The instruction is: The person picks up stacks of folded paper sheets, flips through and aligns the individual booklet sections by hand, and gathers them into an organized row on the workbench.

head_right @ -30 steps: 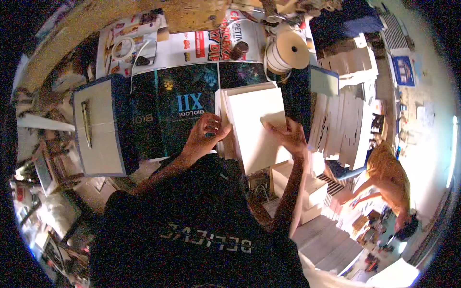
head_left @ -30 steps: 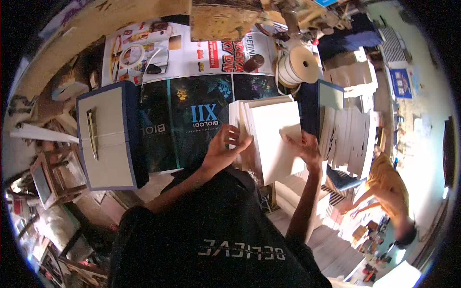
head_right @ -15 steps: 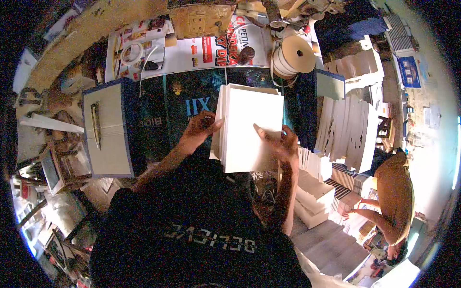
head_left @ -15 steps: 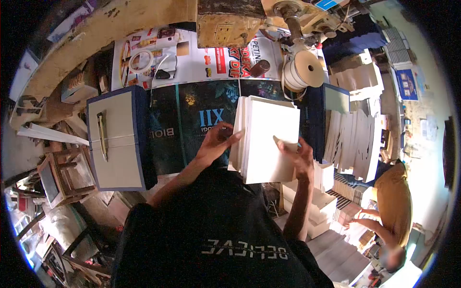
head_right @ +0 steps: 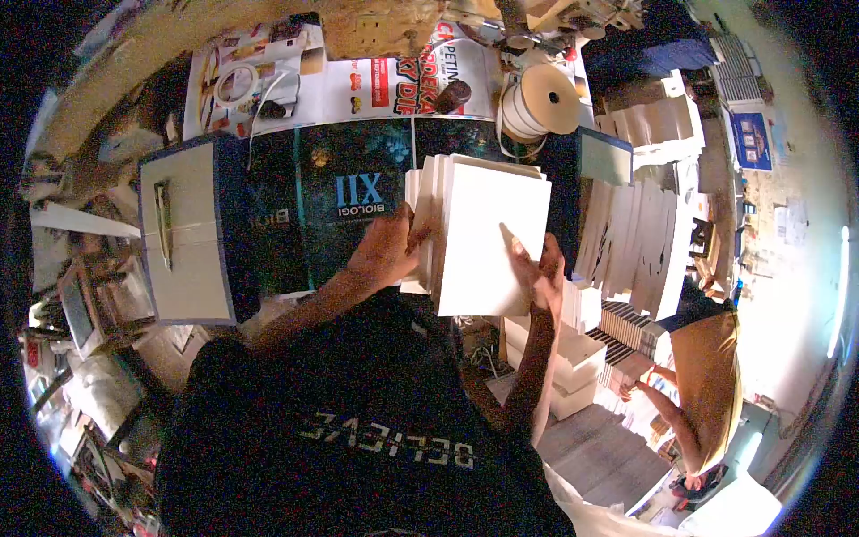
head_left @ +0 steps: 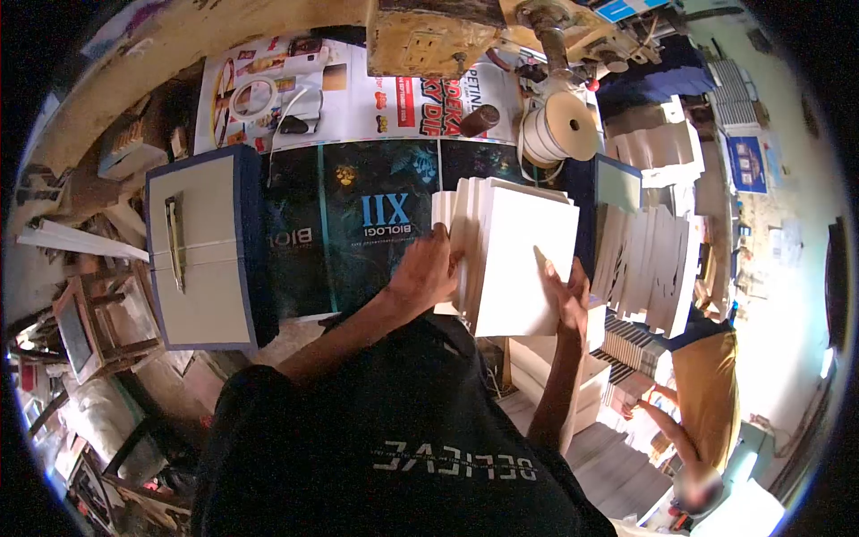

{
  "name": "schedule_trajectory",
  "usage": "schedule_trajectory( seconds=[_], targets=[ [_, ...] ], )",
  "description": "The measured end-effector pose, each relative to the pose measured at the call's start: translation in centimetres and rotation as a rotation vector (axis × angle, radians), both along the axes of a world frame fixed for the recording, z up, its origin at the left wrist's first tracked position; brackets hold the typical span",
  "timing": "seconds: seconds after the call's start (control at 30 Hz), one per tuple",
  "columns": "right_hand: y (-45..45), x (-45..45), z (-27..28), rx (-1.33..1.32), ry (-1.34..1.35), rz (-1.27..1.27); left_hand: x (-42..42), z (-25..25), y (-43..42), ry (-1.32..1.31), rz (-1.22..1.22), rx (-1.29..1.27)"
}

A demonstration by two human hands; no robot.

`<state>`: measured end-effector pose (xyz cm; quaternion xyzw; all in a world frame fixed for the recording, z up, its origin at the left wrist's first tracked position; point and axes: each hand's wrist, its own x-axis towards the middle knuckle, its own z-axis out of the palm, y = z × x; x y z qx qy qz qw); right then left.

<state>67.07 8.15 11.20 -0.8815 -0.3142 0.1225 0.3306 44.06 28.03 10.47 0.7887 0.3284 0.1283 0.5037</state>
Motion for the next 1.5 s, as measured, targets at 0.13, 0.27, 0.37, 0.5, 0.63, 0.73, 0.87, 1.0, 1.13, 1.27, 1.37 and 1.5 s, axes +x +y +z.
schedule_trajectory(
  seconds=[0.13,0.27,0.37,0.5,0.63,0.73,0.87,1.0,1.13,1.27,1.37,1.5],
  targets=[
    [0.4,-0.7,1.9,0.257,0.398,0.067,-3.1,3.1,1.5,-0.112,0.074,0.088],
    [0.1,0.2,2.3,0.409,0.675,0.036,-7.6,9.7,6.7,-0.163,0.245,0.293],
    [1.8,-0.9,2.6,0.246,0.695,-0.021,-9.3,12.4,9.7,-0.223,0.366,0.424],
    [4.5,-3.1,6.0,-0.152,0.393,0.014,-8.6,13.3,10.2,-0.462,0.382,0.168],
    [5.2,-3.3,7.9,0.312,0.222,0.031,-5.0,11.5,7.6,-0.599,0.152,-0.07],
    [4.4,-4.3,13.1,0.282,0.261,-0.069,-0.9,10.1,3.7,-0.654,0.008,-0.475],
    [6.4,-9.1,21.1,0.235,0.304,-0.295,1.2,6.4,1.7,-0.572,0.131,-0.32],
    [5.2,-11.8,22.5,0.066,0.071,-0.178,-1.8,-3.1,0.1,-0.156,-0.05,0.242],
    [7.1,-16.5,14.7,-0.502,-0.184,0.17,-2.2,-3.6,-0.8,-0.103,0.119,-0.937],
    [6.2,-14.0,9.9,-0.539,0.13,0.228,-1.8,-0.6,0.4,-0.092,0.062,-1.015],
    [4.5,-6.6,11.5,0.052,-0.097,-0.034,-0.8,1.2,0.4,-0.102,-0.037,-0.744],
    [-5.6,6.0,-5.6,0.092,0.529,0.071,2.0,6.3,0.5,0.068,-0.121,-0.549]
  ],
)
